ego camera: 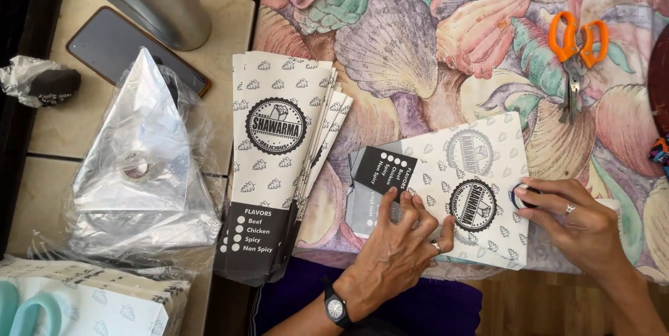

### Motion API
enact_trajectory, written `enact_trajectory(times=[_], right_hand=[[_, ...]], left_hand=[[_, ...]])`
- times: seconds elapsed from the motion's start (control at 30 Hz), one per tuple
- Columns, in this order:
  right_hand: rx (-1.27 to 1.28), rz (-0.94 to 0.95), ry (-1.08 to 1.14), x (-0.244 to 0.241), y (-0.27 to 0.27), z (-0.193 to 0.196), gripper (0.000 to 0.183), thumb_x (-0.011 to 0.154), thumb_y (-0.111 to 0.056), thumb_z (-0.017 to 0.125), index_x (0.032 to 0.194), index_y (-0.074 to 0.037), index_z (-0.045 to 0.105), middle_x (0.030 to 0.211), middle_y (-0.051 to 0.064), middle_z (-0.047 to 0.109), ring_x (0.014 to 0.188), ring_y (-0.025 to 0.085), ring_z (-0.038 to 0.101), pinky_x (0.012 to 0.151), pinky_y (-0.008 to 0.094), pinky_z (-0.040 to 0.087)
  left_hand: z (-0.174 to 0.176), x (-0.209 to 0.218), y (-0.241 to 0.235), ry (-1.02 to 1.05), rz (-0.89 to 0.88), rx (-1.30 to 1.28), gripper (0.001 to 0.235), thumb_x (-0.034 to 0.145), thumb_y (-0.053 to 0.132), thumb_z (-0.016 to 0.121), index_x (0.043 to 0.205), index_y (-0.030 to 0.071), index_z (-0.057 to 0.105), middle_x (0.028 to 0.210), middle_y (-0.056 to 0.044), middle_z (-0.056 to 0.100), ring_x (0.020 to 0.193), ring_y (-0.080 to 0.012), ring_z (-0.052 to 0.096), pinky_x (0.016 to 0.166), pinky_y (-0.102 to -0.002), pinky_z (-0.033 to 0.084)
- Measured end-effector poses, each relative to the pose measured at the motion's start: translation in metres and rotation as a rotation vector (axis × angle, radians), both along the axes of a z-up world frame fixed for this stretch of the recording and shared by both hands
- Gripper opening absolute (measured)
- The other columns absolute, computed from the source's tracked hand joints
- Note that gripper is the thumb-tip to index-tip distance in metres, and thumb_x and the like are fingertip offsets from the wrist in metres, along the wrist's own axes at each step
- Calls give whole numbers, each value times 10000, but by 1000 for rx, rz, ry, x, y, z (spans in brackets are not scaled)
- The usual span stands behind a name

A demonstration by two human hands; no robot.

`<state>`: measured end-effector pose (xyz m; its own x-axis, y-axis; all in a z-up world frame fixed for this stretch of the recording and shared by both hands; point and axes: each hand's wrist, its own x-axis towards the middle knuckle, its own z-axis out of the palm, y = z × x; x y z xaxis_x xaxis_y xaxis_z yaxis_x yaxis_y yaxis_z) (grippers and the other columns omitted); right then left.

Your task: The person is manually folding printed paper sleeves and stacking them neatly on a table.

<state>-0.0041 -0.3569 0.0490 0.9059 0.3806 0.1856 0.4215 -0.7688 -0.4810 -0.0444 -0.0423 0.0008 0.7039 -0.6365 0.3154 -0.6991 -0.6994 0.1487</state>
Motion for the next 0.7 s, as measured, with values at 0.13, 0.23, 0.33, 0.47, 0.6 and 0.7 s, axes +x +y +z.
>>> enact_trajectory(times=[0.13,0.23,0.33,0.47,0.6,0.7], right_hand=[[49,145,5,41,52,-22,329,859,-92,757,1186,-85,719,1265,111,704,1127,206,672,1028,306,564],[181,389,-22,71,146,-30,320,878,-103,795,1192,-90,733,1262,97,704,956,191,681,889,350,512],[235,536,-48,86,196,-26,260,888,-58,778,1136,7,734,1063,167,684,967,284,645,905,377,555],[172,397,-39,57,127,-20,303,908,-46,753,1206,-23,702,1248,160,666,1032,271,648,974,404,528],[50,49,-86,6,-4,-13,284,855,-50,798,1135,-60,753,1216,130,730,1101,229,698,994,344,540],[65,-11,-91,-11,-29,-14,358,803,-20,823,1147,23,735,1190,161,719,1074,233,694,978,307,582]], left_hand=[[-2,3,-1,-19,-18,41,565,979,480,569,1452,205,426,1256,-188,567,1139,-342,580,1112,-660,392],[6,1,3,-34,-14,30,556,981,443,578,1448,178,432,1209,-162,563,1191,-342,572,1106,-644,409],[6,4,2,24,-41,-12,211,936,455,666,1098,321,685,1071,-10,517,1034,-239,507,1156,-620,365],[3,1,-4,14,-21,-50,397,930,411,665,1255,201,575,1113,-141,564,1092,-351,543,1093,-642,406],[-5,0,-5,17,-29,51,678,956,489,621,1502,168,380,1218,-216,580,1161,-391,561,1072,-656,410],[-7,-1,-5,10,-36,66,655,960,469,596,1498,181,357,1174,-141,559,1085,-301,533,1067,-657,418]])
